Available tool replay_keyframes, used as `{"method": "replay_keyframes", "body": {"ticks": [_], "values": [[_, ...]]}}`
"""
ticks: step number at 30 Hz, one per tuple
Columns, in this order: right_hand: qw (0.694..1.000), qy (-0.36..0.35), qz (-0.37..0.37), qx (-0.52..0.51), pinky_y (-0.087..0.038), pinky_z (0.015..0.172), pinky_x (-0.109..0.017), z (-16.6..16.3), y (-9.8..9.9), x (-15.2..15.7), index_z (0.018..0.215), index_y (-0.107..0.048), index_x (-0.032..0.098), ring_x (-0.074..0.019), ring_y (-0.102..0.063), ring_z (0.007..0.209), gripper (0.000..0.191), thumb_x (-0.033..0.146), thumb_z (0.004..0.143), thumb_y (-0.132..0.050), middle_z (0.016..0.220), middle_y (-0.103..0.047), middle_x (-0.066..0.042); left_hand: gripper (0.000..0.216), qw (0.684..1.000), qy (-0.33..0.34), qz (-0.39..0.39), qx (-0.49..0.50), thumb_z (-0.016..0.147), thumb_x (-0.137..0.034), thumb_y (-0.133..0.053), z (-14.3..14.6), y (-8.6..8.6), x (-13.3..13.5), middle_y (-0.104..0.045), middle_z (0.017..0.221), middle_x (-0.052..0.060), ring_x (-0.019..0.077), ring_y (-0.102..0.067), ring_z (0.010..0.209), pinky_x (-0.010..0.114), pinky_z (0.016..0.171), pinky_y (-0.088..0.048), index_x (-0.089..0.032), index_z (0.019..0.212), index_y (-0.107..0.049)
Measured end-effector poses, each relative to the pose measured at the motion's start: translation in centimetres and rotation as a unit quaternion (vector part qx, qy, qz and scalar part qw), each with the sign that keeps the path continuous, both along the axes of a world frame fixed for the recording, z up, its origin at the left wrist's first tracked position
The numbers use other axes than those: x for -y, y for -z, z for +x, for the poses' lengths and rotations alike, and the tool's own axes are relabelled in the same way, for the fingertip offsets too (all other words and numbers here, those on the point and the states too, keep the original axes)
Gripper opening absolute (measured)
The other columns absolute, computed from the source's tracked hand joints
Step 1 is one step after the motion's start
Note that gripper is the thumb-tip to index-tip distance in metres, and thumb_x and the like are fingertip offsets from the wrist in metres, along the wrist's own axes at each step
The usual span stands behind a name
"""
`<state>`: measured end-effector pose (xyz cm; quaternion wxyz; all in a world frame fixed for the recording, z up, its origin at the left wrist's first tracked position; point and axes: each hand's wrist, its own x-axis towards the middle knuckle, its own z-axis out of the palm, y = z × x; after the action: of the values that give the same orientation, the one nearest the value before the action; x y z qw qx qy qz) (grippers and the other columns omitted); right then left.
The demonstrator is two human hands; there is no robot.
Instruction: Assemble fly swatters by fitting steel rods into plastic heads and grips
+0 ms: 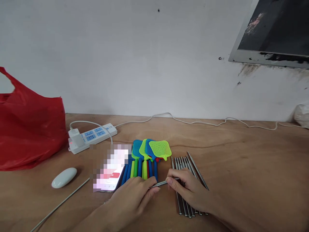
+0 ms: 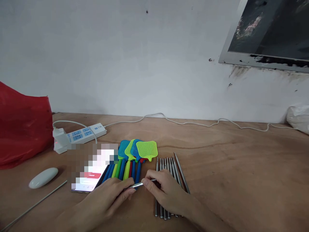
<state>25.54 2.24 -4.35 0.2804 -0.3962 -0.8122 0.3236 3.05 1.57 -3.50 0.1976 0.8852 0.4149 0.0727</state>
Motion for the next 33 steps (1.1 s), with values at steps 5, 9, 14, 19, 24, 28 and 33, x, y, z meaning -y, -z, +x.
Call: {"method": "replay_keyframes", "body": {"ticks": [5,9,14,19,24,28,33], "values": [[0.999,0.019,0.042,0.006,-0.023,0.053,-0.028,0.0,-1.0,-0.1,0.060,-0.027,0.022,-0.0115,-0.032,0.051,0.049,0.045,0.102,-0.039,0.055,-0.026,0.006,0.041,1.000,0.007,-0.005,0.025,0.108,-0.042,-0.022,-0.1,-0.4,0.1,-0.061,0.074,0.001,0.0207,-0.059,0.068,0.029,0.058,-0.034,-0.023,0.091,-0.054],[0.998,0.017,0.062,0.004,-0.021,0.050,-0.028,0.3,-2.5,-0.2,0.060,-0.026,0.022,-0.0110,-0.030,0.049,0.048,0.043,0.102,-0.040,0.053,-0.025,0.006,0.040,0.999,0.004,-0.011,0.044,0.108,-0.044,-0.023,0.0,-0.8,-0.1,-0.057,0.074,-0.001,0.0186,-0.055,0.067,0.029,0.060,-0.033,-0.023,0.089,-0.051],[0.996,0.045,0.078,-0.023,-0.019,0.050,-0.028,1.5,-2.2,-1.1,0.059,-0.029,0.022,-0.0110,-0.028,0.049,0.049,0.044,0.101,-0.042,0.054,-0.025,0.007,0.044,0.998,-0.014,-0.019,0.052,0.107,-0.047,-0.022,-0.3,-0.8,-0.4,-0.056,0.073,-0.001,0.0189,-0.054,0.069,0.029,0.062,-0.034,-0.023,0.088,-0.053],[0.996,0.052,0.035,-0.064,-0.022,0.052,-0.028,2.7,-1.0,-2.0,0.061,-0.032,0.023,-0.0114,-0.030,0.052,0.048,0.048,0.100,-0.043,0.057,-0.027,0.007,0.048,0.997,-0.025,-0.022,0.062,0.106,-0.051,-0.020,-0.8,-0.1,-0.6,-0.061,0.077,0.001,0.0203,-0.056,0.072,0.030,0.065,-0.038,-0.023,0.092,-0.057],[0.997,0.068,0.040,-0.005,-0.027,0.057,-0.028,2.5,-1.0,-1.7,0.064,-0.036,0.022,-0.0129,-0.039,0.057,0.046,0.046,0.103,-0.036,0.059,-0.035,0.005,0.049,0.998,-0.026,-0.028,0.059,0.106,-0.050,-0.020,-0.9,0.5,-0.6,-0.062,0.078,0.002,0.0205,-0.056,0.073,0.030,0.066,-0.038,-0.022,0.091,-0.057],[0.995,0.082,0.046,0.013,-0.029,0.060,-0.028,2.2,-1.0,-1.3,0.065,-0.036,0.022,-0.0133,-0.041,0.059,0.045,0.047,0.102,-0.035,0.060,-0.035,0.006,0.046,0.998,-0.023,-0.032,0.054,0.106,-0.049,-0.021,-0.9,0.6,-0.7,-0.063,0.080,0.002,0.0209,-0.056,0.074,0.030,0.066,-0.037,-0.023,0.089,-0.055],[0.993,0.093,0.062,0.027,-0.029,0.061,-0.027,1.4,-0.6,-0.6,0.067,-0.035,0.022,-0.0137,-0.042,0.060,0.042,0.043,0.103,-0.034,0.061,-0.039,0.006,0.043,0.998,-0.023,-0.035,0.051,0.107,-0.046,-0.023,-0.6,0.5,-0.7,-0.062,0.080,0.001,0.0205,-0.056,0.075,0.029,0.067,-0.037,-0.023,0.092,-0.056]]}}
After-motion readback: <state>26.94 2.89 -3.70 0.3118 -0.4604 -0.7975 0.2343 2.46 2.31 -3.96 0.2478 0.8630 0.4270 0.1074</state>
